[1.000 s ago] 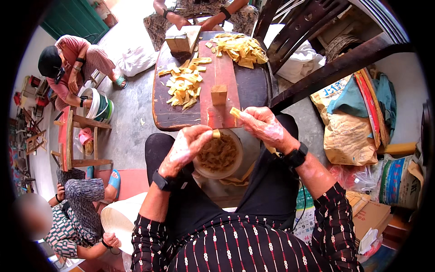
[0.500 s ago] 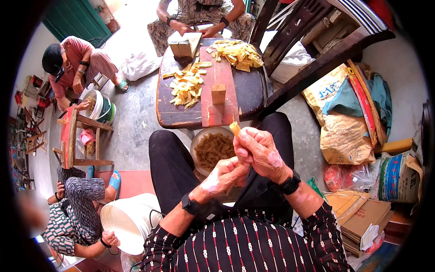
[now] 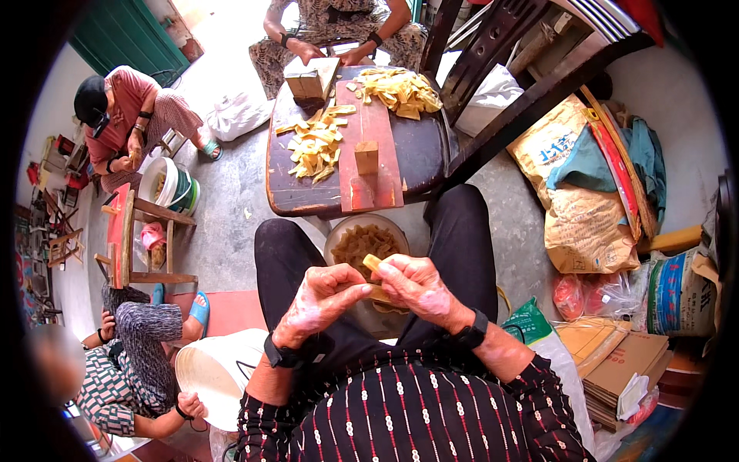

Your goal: The person is folding and sorting thin, yellowish vegetable pieces by hand and placing them into a bucket.

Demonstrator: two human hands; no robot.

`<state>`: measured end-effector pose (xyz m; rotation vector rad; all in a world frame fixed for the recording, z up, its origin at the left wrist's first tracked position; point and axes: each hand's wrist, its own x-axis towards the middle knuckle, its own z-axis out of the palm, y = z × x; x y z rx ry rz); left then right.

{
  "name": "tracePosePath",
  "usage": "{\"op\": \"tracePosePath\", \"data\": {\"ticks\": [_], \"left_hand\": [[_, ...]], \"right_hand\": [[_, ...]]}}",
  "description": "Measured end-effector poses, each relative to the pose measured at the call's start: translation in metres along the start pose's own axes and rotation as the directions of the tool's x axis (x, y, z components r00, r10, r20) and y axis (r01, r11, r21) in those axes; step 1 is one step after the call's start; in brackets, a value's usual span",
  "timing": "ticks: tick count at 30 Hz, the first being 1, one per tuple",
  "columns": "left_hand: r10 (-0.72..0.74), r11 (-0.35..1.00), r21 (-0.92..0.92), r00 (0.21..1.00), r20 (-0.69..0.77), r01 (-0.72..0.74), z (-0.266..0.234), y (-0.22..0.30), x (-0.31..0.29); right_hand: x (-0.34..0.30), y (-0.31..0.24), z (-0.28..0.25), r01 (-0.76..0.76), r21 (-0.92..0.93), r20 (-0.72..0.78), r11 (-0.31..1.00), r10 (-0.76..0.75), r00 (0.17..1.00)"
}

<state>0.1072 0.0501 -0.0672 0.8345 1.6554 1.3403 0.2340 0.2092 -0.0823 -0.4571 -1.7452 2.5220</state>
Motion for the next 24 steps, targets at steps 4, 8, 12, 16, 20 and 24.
{"op": "tracePosePath", "data": {"ticks": [4,8,12,16,20,24], "left_hand": [[0.111,0.994,0.017,0.992,-0.052,-0.110,0.010,0.004,0.003],[0.109,0.981,0.163,0.994,-0.032,-0.103,0.009,0.003,0.004],[0.078,0.984,0.163,0.997,-0.002,-0.077,0.013,0.006,0.009],[0.055,0.968,-0.244,0.998,-0.026,-0.060,0.022,0.007,0.014],[0.024,0.995,-0.093,0.984,-0.176,-0.041,0.009,0.004,0.015],[-0.010,1.000,-0.012,1.000,-0.004,0.009,0.009,-0.012,0.003]], "right_hand": [[0.004,0.018,-0.002,0.082,-0.150,0.116,0.985,-0.065,0.991],[0.000,0.012,-0.005,0.055,-0.291,0.183,0.955,-0.001,0.983],[-0.001,0.011,-0.007,0.094,-0.406,0.232,0.909,0.003,0.973],[-0.005,0.013,-0.004,0.022,-0.271,0.192,0.962,0.032,0.981],[-0.011,0.023,-0.008,-0.120,-0.123,0.149,0.985,0.138,0.979],[-0.010,0.018,-0.007,-0.171,0.007,0.105,0.985,0.169,0.980]]}}
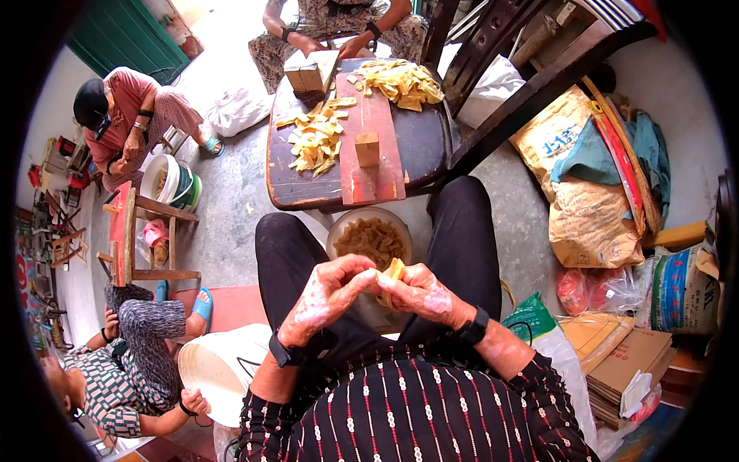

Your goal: The person is folding and sorting thin, yellowish vegetable pieces by hand and placing them into a bucket.

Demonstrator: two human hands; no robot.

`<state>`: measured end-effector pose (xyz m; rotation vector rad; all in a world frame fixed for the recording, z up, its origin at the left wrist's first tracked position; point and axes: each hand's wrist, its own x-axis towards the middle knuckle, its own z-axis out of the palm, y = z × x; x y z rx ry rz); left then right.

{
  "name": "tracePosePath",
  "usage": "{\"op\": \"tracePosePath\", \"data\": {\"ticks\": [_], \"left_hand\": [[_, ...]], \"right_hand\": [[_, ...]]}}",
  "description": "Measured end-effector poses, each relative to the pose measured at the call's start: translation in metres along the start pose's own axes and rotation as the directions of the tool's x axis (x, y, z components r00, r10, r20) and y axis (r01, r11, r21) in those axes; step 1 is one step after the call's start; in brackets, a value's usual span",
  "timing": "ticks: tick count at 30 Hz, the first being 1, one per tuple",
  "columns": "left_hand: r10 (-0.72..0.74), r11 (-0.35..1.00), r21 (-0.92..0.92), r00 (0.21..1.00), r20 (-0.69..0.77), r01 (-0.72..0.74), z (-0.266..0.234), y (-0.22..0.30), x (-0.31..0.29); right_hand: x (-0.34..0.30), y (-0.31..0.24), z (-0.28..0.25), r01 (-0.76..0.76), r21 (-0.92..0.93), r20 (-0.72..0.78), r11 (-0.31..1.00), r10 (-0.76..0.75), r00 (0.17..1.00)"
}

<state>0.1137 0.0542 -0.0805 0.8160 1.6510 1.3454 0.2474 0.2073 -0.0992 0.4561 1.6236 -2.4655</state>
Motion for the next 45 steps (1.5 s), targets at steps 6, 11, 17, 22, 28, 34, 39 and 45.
{"op": "tracePosePath", "data": {"ticks": [6,11,17,22,28,34,39,45], "left_hand": [[-0.079,0.961,-0.271,0.992,-0.098,0.050,0.009,-0.008,-0.008],[-0.166,0.855,-0.517,0.969,-0.182,0.049,0.029,0.012,-0.017],[0.441,0.843,0.397,0.890,-0.120,-0.364,0.039,0.001,-0.024],[0.333,0.929,0.239,0.920,-0.207,-0.283,0.037,0.003,-0.022],[0.017,0.843,-0.533,0.995,-0.096,-0.066,0.043,-0.007,-0.019],[-0.010,0.820,-0.572,1.000,-0.006,0.005,0.040,-0.015,-0.012],[0.059,0.950,-0.291,0.979,-0.196,-0.116,0.048,-0.020,-0.008],[0.170,0.970,0.222,0.935,-0.310,-0.102,0.050,-0.016,-0.006]], "right_hand": [[0.003,0.005,-0.006,-0.023,0.006,-0.005,1.000,0.023,1.000],[0.000,-0.008,-0.004,0.000,0.118,-0.045,0.993,0.005,0.999],[-0.003,-0.006,-0.011,0.123,0.100,-0.020,0.987,-0.122,0.992],[-0.009,-0.011,-0.009,0.158,0.025,-0.054,0.987,-0.157,0.986],[-0.009,-0.015,-0.009,0.181,0.114,0.009,0.977,-0.183,0.983],[-0.011,-0.005,-0.008,0.216,-0.067,-0.022,0.974,-0.218,0.976],[-0.007,-0.005,-0.002,0.451,-0.531,0.008,0.717,-0.528,0.849],[-0.003,-0.002,0.006,0.490,-0.732,0.039,0.473,-0.689,0.724]]}}
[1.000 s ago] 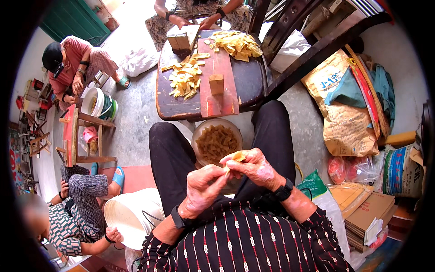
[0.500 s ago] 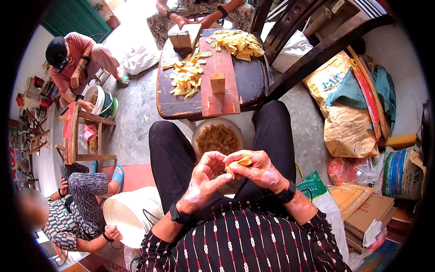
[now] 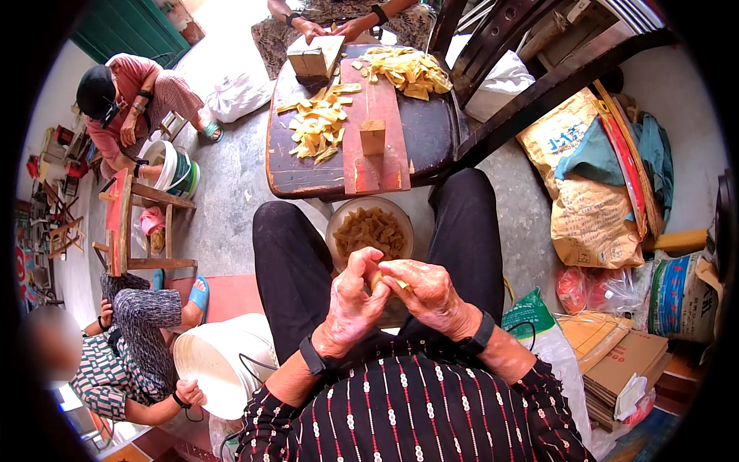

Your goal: The person is folding and sorting thin, yellowish vegetable pieces by hand and placing them into a bucket.

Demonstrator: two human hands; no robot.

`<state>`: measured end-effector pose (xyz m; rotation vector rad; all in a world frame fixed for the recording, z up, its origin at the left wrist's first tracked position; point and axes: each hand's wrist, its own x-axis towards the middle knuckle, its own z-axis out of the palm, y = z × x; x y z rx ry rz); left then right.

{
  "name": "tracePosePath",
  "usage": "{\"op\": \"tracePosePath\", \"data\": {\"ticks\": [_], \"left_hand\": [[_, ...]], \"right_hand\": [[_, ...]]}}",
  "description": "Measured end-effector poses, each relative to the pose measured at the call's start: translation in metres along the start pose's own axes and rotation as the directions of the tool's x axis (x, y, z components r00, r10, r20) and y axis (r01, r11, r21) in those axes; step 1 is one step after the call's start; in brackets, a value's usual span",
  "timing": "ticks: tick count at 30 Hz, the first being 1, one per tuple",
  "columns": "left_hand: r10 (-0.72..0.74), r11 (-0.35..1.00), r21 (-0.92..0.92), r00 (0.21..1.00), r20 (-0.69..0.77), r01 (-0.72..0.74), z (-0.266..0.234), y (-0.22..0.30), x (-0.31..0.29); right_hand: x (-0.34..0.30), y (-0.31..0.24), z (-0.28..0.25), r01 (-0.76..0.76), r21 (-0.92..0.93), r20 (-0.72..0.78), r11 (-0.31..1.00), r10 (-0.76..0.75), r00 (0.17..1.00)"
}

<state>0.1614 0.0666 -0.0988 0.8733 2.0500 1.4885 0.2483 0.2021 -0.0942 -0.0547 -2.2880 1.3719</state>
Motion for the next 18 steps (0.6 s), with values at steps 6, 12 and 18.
{"op": "tracePosePath", "data": {"ticks": [6,12,18], "left_hand": [[-0.218,0.688,-0.660,0.953,0.210,0.302,-0.020,-0.013,0.007],[-0.263,0.555,-0.738,0.923,0.281,0.383,-0.021,-0.015,-0.002],[-0.198,0.778,-0.514,0.918,0.343,0.360,-0.020,-0.011,-0.001]], "right_hand": [[-0.001,0.000,0.001,-0.066,-0.009,0.010,0.998,0.066,0.998],[-0.003,-0.004,-0.001,-0.157,0.028,0.015,0.987,0.157,0.988],[-0.004,-0.003,0.002,-0.122,-0.005,-0.039,0.993,0.121,0.992]]}}
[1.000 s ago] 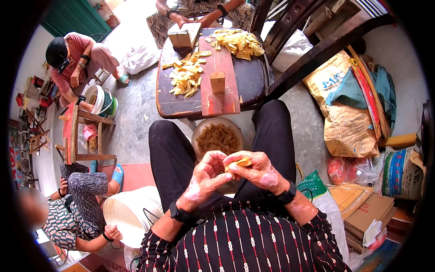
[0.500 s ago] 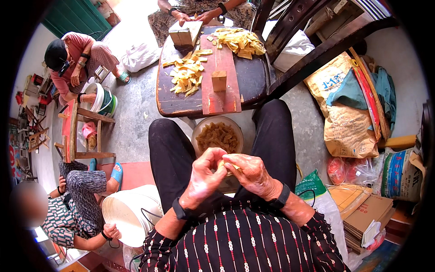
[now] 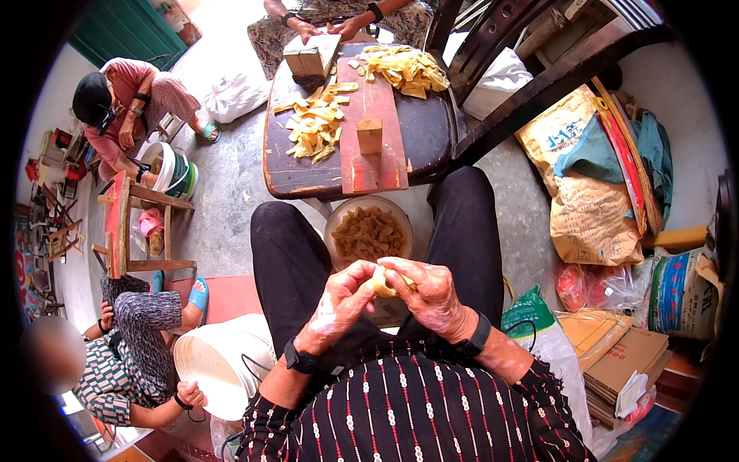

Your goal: The person is folding and sorting thin, yellowish vegetable pieces by hand and placing them into a bucket.

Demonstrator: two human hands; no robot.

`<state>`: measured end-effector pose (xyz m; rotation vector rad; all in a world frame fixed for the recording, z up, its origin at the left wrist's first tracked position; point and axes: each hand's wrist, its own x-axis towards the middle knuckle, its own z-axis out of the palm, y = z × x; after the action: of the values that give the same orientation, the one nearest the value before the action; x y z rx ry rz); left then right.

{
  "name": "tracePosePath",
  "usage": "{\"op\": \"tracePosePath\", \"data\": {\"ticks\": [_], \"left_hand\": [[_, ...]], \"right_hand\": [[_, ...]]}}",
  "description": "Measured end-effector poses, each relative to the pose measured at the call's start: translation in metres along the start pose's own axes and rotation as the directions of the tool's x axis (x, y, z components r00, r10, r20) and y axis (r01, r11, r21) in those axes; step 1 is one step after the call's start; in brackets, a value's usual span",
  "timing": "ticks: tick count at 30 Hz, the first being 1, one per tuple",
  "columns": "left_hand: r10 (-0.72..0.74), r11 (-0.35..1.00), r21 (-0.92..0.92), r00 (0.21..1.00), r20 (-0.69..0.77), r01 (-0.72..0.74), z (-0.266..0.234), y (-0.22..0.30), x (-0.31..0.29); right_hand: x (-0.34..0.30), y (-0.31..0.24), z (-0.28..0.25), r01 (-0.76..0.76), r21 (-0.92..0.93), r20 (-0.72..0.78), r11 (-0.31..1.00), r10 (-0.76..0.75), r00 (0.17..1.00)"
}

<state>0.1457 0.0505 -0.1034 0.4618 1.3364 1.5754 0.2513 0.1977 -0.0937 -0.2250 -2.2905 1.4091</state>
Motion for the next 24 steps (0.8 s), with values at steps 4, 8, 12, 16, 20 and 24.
{"op": "tracePosePath", "data": {"ticks": [4,8,12,16,20,24], "left_hand": [[-0.052,0.988,0.150,0.993,0.101,0.037,-0.004,0.008,0.001],[-0.020,0.997,0.077,0.997,0.069,0.015,-0.001,0.010,-0.002],[-0.033,0.988,0.153,0.998,0.051,0.025,-0.008,0.014,-0.007],[0.054,0.956,0.284,0.996,0.064,-0.070,-0.013,0.015,-0.011],[0.111,0.931,0.336,0.986,0.121,-0.146,-0.017,0.022,-0.016],[-0.001,0.957,0.288,0.995,0.101,-0.028,-0.021,0.026,-0.020]], "right_hand": [[-0.001,0.002,-0.001,-0.022,0.022,0.017,1.000,0.022,1.000],[0.001,0.001,-0.005,-0.027,0.052,0.038,0.998,0.025,0.999],[0.001,0.007,-0.015,0.045,0.006,0.036,0.999,-0.045,0.998],[0.000,0.005,-0.021,-0.148,0.251,0.062,0.957,0.137,0.989],[0.003,-0.003,-0.028,-0.262,0.281,0.095,0.923,0.245,0.965],[0.002,-0.005,-0.024,-0.378,0.377,0.137,0.846,0.352,0.926]]}}
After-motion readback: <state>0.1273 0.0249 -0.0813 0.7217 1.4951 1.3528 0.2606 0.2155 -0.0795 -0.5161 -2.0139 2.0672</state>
